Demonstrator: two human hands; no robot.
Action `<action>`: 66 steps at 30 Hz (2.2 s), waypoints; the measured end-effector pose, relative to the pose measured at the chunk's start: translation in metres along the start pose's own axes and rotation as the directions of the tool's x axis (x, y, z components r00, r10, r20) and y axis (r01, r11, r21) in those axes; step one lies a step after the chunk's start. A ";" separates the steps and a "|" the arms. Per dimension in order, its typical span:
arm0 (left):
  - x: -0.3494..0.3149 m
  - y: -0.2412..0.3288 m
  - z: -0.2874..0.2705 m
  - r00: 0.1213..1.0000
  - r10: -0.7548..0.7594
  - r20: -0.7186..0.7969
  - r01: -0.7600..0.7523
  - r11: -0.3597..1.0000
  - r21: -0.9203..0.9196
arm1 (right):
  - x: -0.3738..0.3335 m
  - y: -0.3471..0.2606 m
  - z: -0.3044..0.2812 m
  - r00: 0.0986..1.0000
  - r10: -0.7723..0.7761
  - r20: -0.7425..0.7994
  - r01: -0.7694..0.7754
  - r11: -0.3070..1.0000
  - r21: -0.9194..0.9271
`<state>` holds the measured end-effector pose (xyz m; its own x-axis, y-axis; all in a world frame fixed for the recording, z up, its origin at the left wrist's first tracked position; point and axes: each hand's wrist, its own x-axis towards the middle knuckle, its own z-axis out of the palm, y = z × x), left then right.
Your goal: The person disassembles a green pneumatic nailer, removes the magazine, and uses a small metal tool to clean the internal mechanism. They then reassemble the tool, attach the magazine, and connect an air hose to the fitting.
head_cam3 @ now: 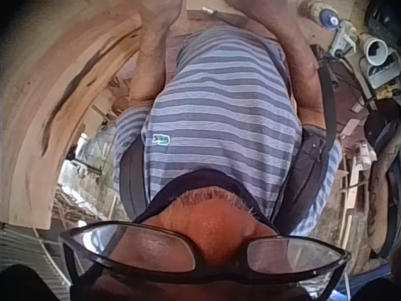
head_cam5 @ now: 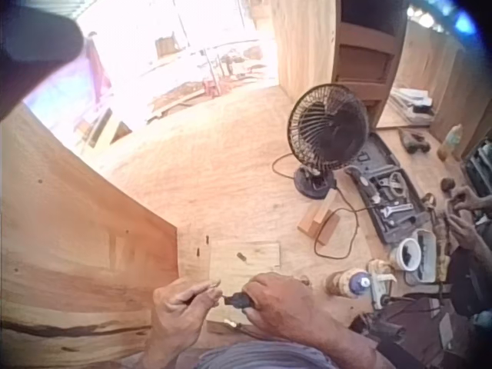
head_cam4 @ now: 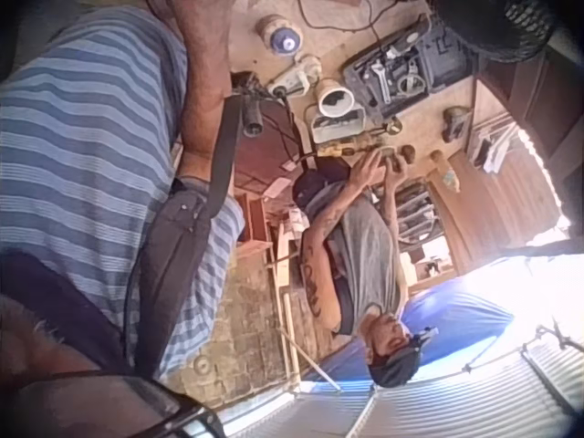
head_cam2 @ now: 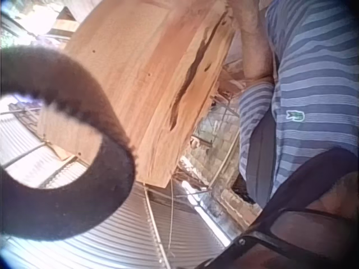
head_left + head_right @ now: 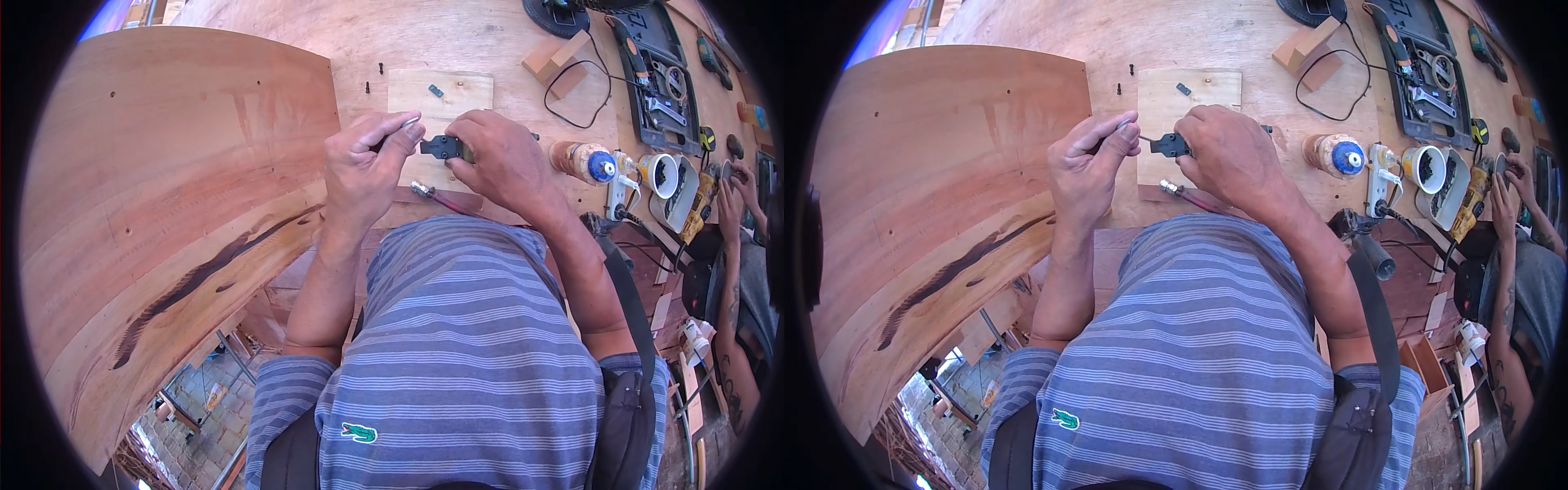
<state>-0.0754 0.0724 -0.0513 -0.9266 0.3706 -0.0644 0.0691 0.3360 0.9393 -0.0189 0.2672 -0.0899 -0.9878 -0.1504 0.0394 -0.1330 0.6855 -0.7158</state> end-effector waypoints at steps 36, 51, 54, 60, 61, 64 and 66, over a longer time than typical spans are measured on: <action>0.018 0.017 0.002 0.812 0.399 0.427 -0.549 0.771 0.324 | 0.002 -0.001 0.001 0.998 0.059 -0.016 -0.060 0.998 -0.014; 0.016 0.037 0.034 0.998 0.022 0.053 -0.048 0.825 0.564 | 0.001 -0.001 0.002 0.999 0.029 -0.036 -0.029 0.999 -0.016; 0.019 0.035 0.030 0.992 0.105 0.064 -0.123 0.850 0.512 | 0.002 -0.001 0.005 0.999 0.004 -0.050 -0.006 0.999 -0.038; 0.030 0.048 0.022 0.983 -0.022 0.183 -0.083 0.835 0.544 | 0.001 -0.002 0.002 0.999 0.032 -0.037 -0.032 0.999 -0.023; 0.030 0.044 0.023 0.987 -0.084 0.138 0.001 0.857 0.515 | 0.002 -0.002 0.001 0.999 0.033 -0.033 -0.034 0.999 -0.020; 0.025 0.032 0.015 0.921 -0.368 0.130 0.367 0.930 0.031 | 0.002 -0.003 0.000 0.999 0.041 -0.024 -0.042 0.999 -0.011; 0.017 0.023 0.007 0.850 -0.475 0.229 0.527 0.787 -0.321 | 0.001 -0.004 -0.001 0.999 0.046 -0.017 -0.046 0.999 -0.004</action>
<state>-0.0868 0.0928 -0.0328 -0.7352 0.3537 -0.5782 -0.5522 0.1821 0.8136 -0.0199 0.2652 -0.0863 -0.9941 -0.1066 0.0188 -0.0880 0.6947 -0.7139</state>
